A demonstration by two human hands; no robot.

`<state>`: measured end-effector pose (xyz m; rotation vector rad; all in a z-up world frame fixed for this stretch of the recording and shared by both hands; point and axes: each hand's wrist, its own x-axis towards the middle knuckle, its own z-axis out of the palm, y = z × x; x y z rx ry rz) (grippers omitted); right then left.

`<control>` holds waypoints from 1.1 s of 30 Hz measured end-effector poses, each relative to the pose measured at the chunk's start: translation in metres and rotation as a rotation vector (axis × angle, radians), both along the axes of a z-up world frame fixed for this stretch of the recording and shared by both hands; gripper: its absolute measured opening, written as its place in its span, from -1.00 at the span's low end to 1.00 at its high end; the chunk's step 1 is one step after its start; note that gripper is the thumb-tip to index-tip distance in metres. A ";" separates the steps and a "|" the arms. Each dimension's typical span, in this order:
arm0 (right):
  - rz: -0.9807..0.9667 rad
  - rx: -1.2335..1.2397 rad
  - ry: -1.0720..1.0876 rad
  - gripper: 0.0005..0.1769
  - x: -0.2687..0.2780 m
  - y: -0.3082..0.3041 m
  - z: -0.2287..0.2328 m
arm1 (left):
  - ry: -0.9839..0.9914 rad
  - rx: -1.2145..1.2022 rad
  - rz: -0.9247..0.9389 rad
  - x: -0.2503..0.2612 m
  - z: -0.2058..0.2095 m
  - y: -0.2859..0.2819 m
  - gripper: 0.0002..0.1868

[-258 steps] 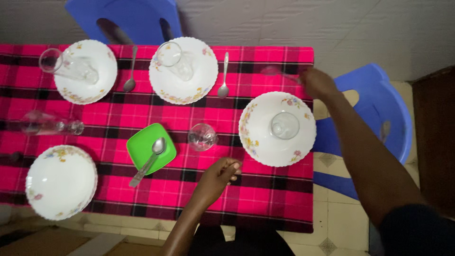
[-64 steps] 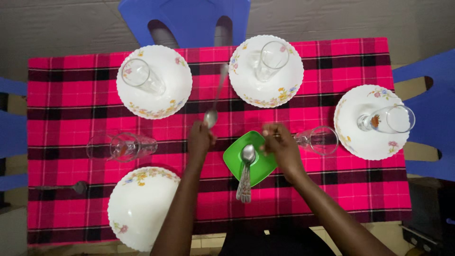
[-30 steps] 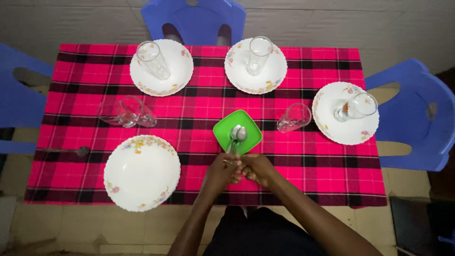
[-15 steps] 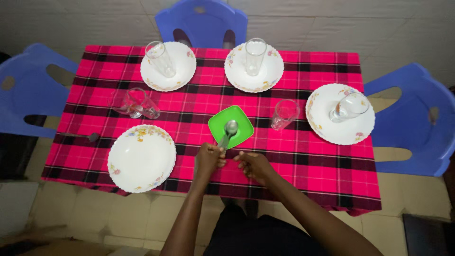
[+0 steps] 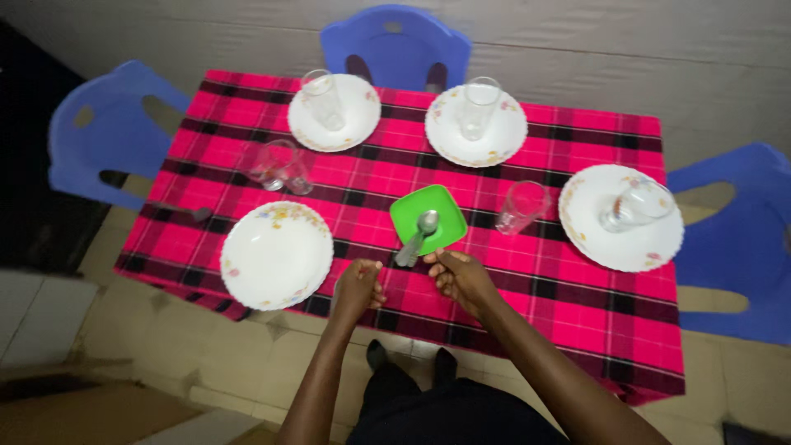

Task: The person clears a dining table by stacking plates, collecting spoons into a green container, and moving glasses to a nearby counter. The person then folds the tablecloth and places it on the table.

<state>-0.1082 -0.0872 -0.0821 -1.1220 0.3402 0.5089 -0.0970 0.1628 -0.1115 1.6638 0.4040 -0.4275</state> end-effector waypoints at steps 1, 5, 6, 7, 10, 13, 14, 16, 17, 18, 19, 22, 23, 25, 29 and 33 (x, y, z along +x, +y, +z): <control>0.022 0.004 -0.006 -0.65 0.002 0.011 0.006 | -0.027 0.001 0.002 -0.004 0.004 0.008 -0.68; 0.111 0.022 -0.036 -0.63 0.016 0.066 0.029 | -0.122 -0.004 0.043 -0.018 0.027 0.044 -0.68; 0.133 0.029 -0.043 -0.63 0.019 0.082 0.034 | -0.141 -0.007 0.061 -0.021 0.033 0.055 -0.68; 0.161 0.009 -0.054 -0.62 0.022 0.098 0.038 | -0.158 -0.016 0.075 -0.025 0.038 0.066 -0.68; 0.241 -0.008 -0.078 -0.61 0.032 0.147 0.046 | -0.174 -0.031 0.125 -0.031 0.046 0.108 -0.68; 0.285 0.027 -0.069 -0.63 0.044 0.198 0.046 | -0.144 0.013 0.184 -0.025 0.045 0.156 -0.71; 0.285 0.025 -0.051 -0.64 0.048 0.217 0.044 | -0.138 0.060 0.201 -0.024 0.043 0.175 -0.71; 0.281 0.024 -0.040 -0.65 0.061 0.255 0.038 | -0.167 0.145 0.217 -0.012 0.033 0.217 -0.72; 0.277 0.026 -0.040 -0.66 0.066 0.274 0.035 | -0.194 0.183 0.215 -0.005 0.027 0.239 -0.72; 0.273 0.028 -0.039 -0.66 0.071 0.295 0.032 | -0.222 0.221 0.213 0.001 0.020 0.263 -0.73; 0.277 0.018 -0.020 -0.66 0.078 0.314 0.030 | -0.256 0.273 0.208 0.010 0.013 0.289 -0.73; 0.274 0.016 0.025 -0.66 0.095 0.369 0.026 | -0.420 0.512 0.143 0.038 -0.015 0.366 -0.76; 0.267 0.033 0.028 -0.66 0.100 0.386 0.025 | -0.522 0.643 0.091 0.056 -0.026 0.391 -0.79; 0.245 0.024 0.052 -0.68 0.106 0.412 0.024 | -0.632 0.814 -0.005 0.084 -0.045 0.433 -0.78; 0.152 0.048 0.059 -0.68 0.121 0.440 0.023 | -0.604 0.987 -0.190 0.147 -0.060 0.483 -0.63; 0.042 0.035 0.075 -0.68 0.128 0.448 0.018 | -0.882 1.045 -0.282 0.197 -0.072 0.510 -0.60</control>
